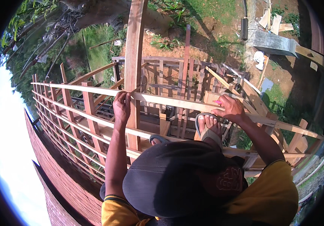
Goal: The person uses a pencil and a combination square to mark lines on a wooden beam while perched on a roof frame.
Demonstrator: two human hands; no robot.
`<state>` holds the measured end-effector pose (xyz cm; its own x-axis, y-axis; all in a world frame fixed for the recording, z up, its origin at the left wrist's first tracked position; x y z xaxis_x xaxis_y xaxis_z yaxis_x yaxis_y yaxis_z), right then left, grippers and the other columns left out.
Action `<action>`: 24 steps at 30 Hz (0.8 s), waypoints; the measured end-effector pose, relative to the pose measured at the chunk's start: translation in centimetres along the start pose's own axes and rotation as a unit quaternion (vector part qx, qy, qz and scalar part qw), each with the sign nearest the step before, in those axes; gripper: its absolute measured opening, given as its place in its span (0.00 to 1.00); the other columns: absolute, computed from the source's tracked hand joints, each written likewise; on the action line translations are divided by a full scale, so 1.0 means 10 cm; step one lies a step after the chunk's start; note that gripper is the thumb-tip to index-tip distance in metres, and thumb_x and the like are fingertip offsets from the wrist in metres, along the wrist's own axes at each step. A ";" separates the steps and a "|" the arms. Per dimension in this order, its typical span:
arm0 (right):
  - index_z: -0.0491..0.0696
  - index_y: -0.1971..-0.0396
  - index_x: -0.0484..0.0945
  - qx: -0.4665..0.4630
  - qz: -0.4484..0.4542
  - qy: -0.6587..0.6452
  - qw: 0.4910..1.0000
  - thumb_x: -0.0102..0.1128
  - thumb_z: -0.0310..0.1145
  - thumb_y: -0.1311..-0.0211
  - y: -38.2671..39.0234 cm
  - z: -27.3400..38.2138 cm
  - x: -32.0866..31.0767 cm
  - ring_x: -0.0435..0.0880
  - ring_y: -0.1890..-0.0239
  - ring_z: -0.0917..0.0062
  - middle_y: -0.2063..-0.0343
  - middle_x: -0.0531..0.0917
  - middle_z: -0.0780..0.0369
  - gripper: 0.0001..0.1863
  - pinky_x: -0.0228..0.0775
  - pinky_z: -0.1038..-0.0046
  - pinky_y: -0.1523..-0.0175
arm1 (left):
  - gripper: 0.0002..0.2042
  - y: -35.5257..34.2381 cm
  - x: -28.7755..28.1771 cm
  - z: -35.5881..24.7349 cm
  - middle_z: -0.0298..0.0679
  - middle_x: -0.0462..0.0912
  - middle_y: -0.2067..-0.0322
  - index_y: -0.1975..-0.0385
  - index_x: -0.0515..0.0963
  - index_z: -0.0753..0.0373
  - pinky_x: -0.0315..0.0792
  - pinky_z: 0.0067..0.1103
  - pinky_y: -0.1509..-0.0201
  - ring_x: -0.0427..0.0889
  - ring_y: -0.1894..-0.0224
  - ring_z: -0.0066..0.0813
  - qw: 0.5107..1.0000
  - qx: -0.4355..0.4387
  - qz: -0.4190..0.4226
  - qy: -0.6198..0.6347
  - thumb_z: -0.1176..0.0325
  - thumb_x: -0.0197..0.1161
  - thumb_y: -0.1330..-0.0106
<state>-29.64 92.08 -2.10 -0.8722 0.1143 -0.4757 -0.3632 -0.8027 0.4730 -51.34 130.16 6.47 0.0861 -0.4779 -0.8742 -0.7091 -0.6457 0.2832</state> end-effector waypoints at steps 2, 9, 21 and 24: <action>0.48 0.61 0.76 0.022 0.027 0.013 0.999 0.71 0.52 0.50 -0.02 0.01 0.00 0.82 0.61 0.59 0.64 0.80 0.58 0.25 0.74 0.59 0.58 | 0.13 -0.06 0.00 -0.10 0.51 0.80 0.69 0.66 0.80 0.71 0.72 0.35 0.62 0.79 0.69 0.49 0.999 0.035 0.008 -0.025 0.66 0.57 0.29; 0.47 0.59 0.75 0.045 0.065 0.005 0.997 0.68 0.55 0.49 -0.04 -0.05 0.06 0.81 0.56 0.59 0.60 0.79 0.59 0.28 0.71 0.57 0.54 | 0.08 -0.05 0.04 -0.18 0.50 0.82 0.68 0.67 0.80 0.70 0.75 0.35 0.63 0.83 0.68 0.50 0.998 0.029 0.024 -0.047 0.72 0.57 0.30; 0.45 0.60 0.75 0.041 0.069 -0.021 0.997 0.70 0.52 0.48 -0.06 -0.04 0.06 0.83 0.58 0.59 0.60 0.79 0.58 0.27 0.74 0.59 0.55 | 0.10 -0.06 0.04 -0.18 0.55 0.82 0.71 0.68 0.80 0.69 0.74 0.39 0.63 0.82 0.68 0.55 0.995 0.018 0.051 -0.084 0.70 0.55 0.30; 0.45 0.60 0.76 0.032 0.052 -0.010 0.998 0.71 0.49 0.49 -0.05 -0.05 0.06 0.84 0.58 0.61 0.61 0.79 0.57 0.25 0.76 0.61 0.56 | 0.10 -0.06 0.05 -0.19 0.55 0.82 0.71 0.67 0.81 0.70 0.75 0.38 0.63 0.82 0.68 0.55 0.995 0.012 0.045 -0.084 0.70 0.56 0.30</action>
<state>-29.79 92.25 -2.99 -0.9128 0.0440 -0.4061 -0.2891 -0.7719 0.5662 -49.55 129.10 6.60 -0.0954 -0.4253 -0.9000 -0.7247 -0.5902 0.3557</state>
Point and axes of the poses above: each hand's wrist, its own y-axis away from the middle knuckle, its own x-axis out of the palm, z = x × y, the point moved 8 cm from there along -y, towards the middle knuckle
